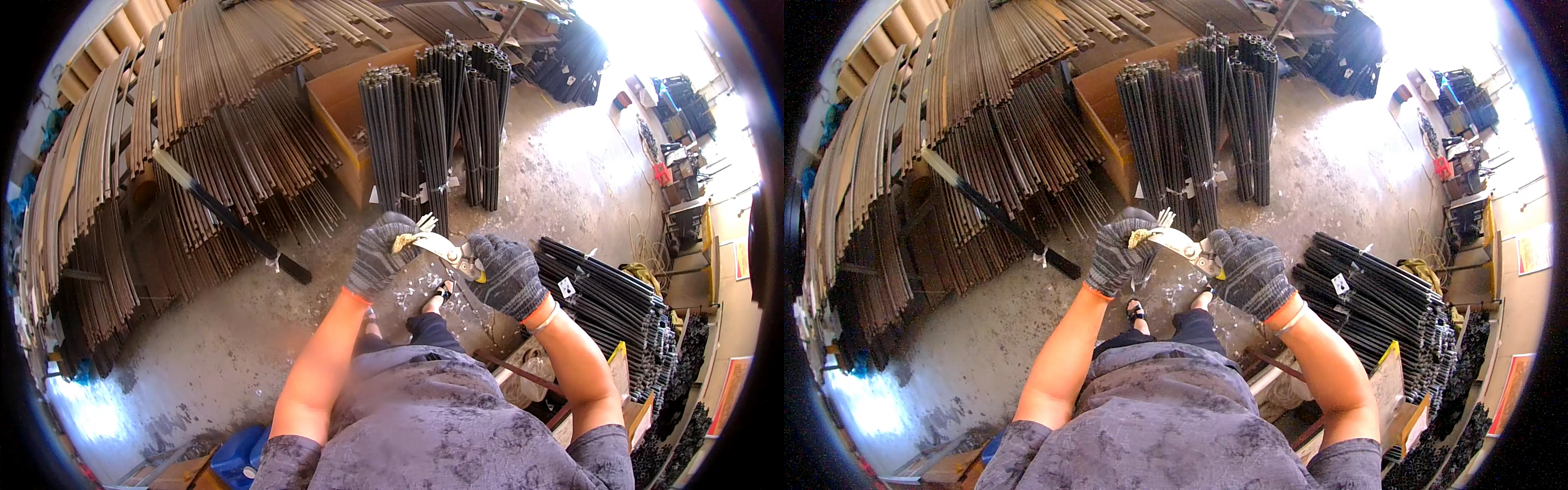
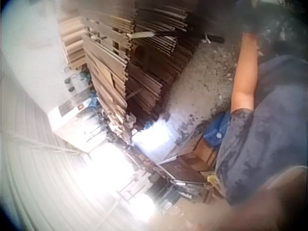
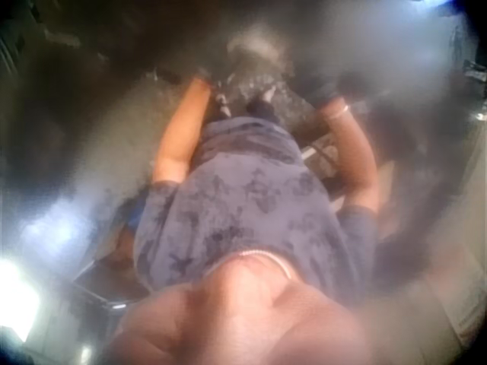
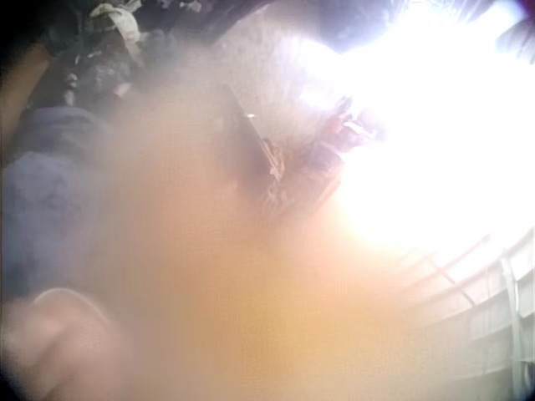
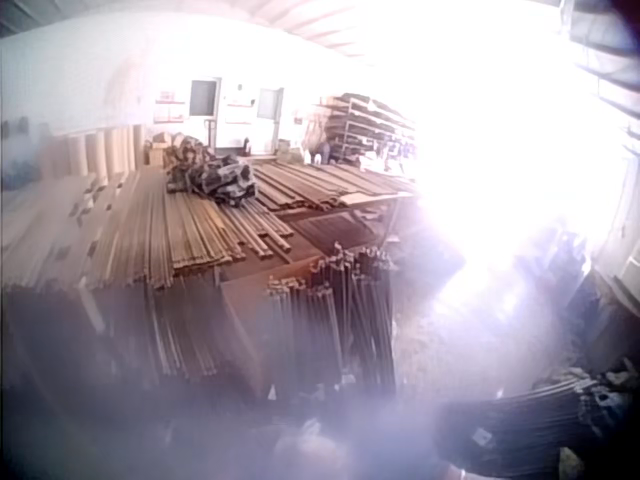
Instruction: The person picks up bundles of thin metal rods from the floor, uses snips to cut the wire ties holding the bundles together, and drops the cut wire pieces into a container.
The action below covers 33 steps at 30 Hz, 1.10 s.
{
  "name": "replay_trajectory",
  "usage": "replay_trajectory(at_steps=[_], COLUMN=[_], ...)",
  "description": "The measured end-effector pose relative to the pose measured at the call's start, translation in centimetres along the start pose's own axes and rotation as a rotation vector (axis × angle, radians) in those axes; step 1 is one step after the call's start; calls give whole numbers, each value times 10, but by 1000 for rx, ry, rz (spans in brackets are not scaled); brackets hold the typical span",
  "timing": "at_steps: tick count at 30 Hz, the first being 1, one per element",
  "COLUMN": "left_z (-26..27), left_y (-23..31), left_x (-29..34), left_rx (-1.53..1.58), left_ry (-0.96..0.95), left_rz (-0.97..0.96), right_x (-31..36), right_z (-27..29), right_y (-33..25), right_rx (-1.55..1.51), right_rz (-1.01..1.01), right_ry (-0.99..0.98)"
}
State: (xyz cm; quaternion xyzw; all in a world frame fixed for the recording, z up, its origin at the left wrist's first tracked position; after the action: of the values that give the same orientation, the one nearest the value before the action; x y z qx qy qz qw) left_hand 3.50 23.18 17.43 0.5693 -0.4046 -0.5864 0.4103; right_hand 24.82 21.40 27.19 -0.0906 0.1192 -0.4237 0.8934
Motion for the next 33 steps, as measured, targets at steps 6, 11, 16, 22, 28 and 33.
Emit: replay_trajectory(at_steps=[6, 11, 16, 22, 28, 33], left_z=[0, 4, 2, 3, 0, 5], left_y=[1, 4, 0, -9, -11, -5], left_x=[0, 1, 0, -1, 4, 2], left_rx=[28, 22, 105, 68, 216, 173], left_ry=[1, 12, 13, 8, -11, -23], left_rz=[51, 127, 97, 127, 153, 143], right_x=[5, 8, -6, -7, -11, -12], right_z=[-2, 8, 20, 19, 23, 28], right_y=[6, 14, 0, -7, -10, -13], right_rx=[-64, -9, 90, 175, 253, 284], right_rz=[33, -54, 9, -7, 3, 17], right_ry=[121, 99, -5, -65, -105, -86])
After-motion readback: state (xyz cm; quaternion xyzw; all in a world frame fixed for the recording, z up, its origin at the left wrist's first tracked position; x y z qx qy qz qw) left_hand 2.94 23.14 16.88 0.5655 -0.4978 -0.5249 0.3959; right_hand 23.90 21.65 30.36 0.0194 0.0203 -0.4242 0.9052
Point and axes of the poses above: each hand's wrist, its own x-axis away from the middle knuckle, its own z-axis out of the back of the hand, y = z × x, the point moved 3 cm from there along -x, towards the middle knuckle, and after that the axes turned 4 degrees about z, right-handed, at the moved point
